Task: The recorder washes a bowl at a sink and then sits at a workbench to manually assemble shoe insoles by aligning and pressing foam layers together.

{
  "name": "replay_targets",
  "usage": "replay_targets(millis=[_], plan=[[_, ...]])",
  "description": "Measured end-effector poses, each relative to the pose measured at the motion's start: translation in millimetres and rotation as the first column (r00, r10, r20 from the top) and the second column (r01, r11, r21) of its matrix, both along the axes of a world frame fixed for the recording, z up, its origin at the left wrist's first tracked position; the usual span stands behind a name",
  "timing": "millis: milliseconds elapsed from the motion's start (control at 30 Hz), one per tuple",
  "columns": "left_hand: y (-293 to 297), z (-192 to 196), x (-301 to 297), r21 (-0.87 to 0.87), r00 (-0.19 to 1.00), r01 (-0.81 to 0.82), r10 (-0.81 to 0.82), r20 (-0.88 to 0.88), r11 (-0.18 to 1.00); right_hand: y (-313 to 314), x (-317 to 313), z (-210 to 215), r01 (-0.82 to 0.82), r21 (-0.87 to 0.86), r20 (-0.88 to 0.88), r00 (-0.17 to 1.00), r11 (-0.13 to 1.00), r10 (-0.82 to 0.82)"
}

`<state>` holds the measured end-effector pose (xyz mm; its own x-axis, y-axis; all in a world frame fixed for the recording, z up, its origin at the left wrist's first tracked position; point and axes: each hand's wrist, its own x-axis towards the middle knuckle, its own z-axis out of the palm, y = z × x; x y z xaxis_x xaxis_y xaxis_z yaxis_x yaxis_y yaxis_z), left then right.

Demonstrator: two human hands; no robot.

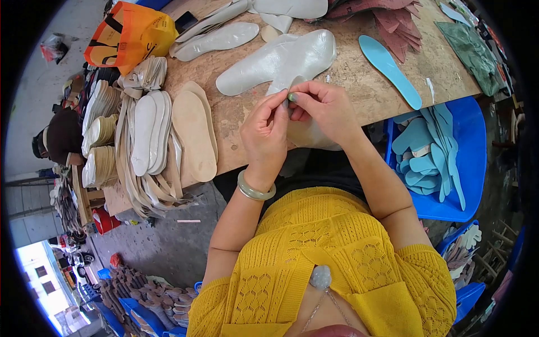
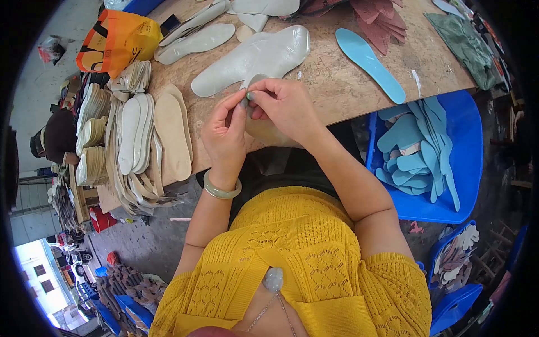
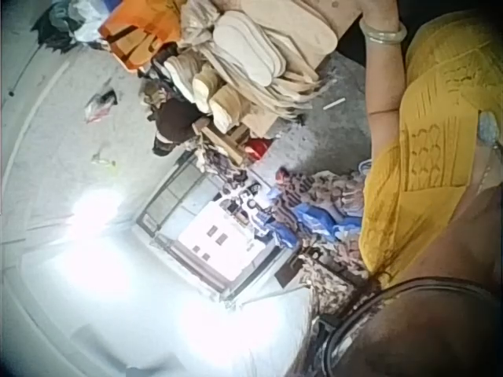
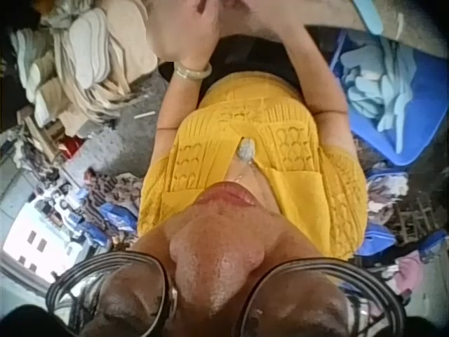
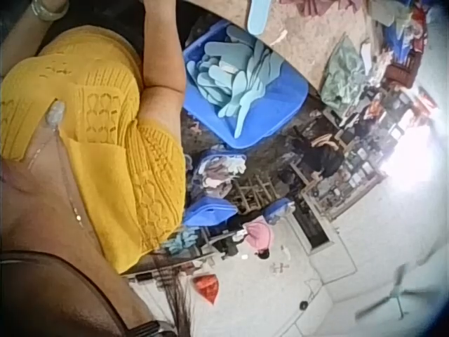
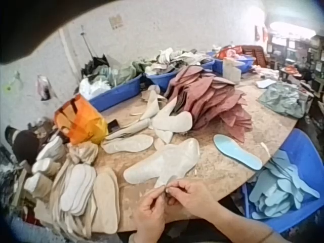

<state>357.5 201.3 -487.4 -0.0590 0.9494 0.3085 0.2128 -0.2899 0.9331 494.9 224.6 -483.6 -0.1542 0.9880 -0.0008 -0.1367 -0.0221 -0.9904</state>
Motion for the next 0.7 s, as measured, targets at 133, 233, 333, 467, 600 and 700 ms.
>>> replay_targets(millis=[133,233,333,467,600,700], plan=[[-0.1,2.6,1.2,-0.027,1.0,-0.023,0.024,0.015,0.999,1.2,1.2,-2.4,-0.02,-0.001,0.058,0.998,1.0,0.02],[0.4,1.4,0.3,-0.045,0.998,-0.017,0.02,0.053,0.999,2.2,1.0,-3.7,-0.027,0.003,0.06,0.998,1.0,0.027],[0.9,1.2,-0.2,-0.054,0.998,-0.027,0.03,0.046,0.998,2.8,1.1,-4.6,-0.035,0.0,0.054,0.998,0.999,0.035],[1.4,0.5,-0.5,-0.087,0.996,-0.026,0.033,0.083,0.996,2.8,1.5,-2.0,-0.036,-0.049,0.012,0.999,0.998,0.037],[1.9,0.1,0.0,0.027,0.998,-0.041,0.043,-0.053,0.999,2.0,0.4,-1.4,-0.021,-0.05,0.023,0.999,0.999,0.022],[2.5,-0.9,0.7,0.041,0.998,-0.03,0.032,-0.055,0.999,1.6,1.1,-2.1,-0.027,-0.005,0.048,0.998,1.0,0.027]])
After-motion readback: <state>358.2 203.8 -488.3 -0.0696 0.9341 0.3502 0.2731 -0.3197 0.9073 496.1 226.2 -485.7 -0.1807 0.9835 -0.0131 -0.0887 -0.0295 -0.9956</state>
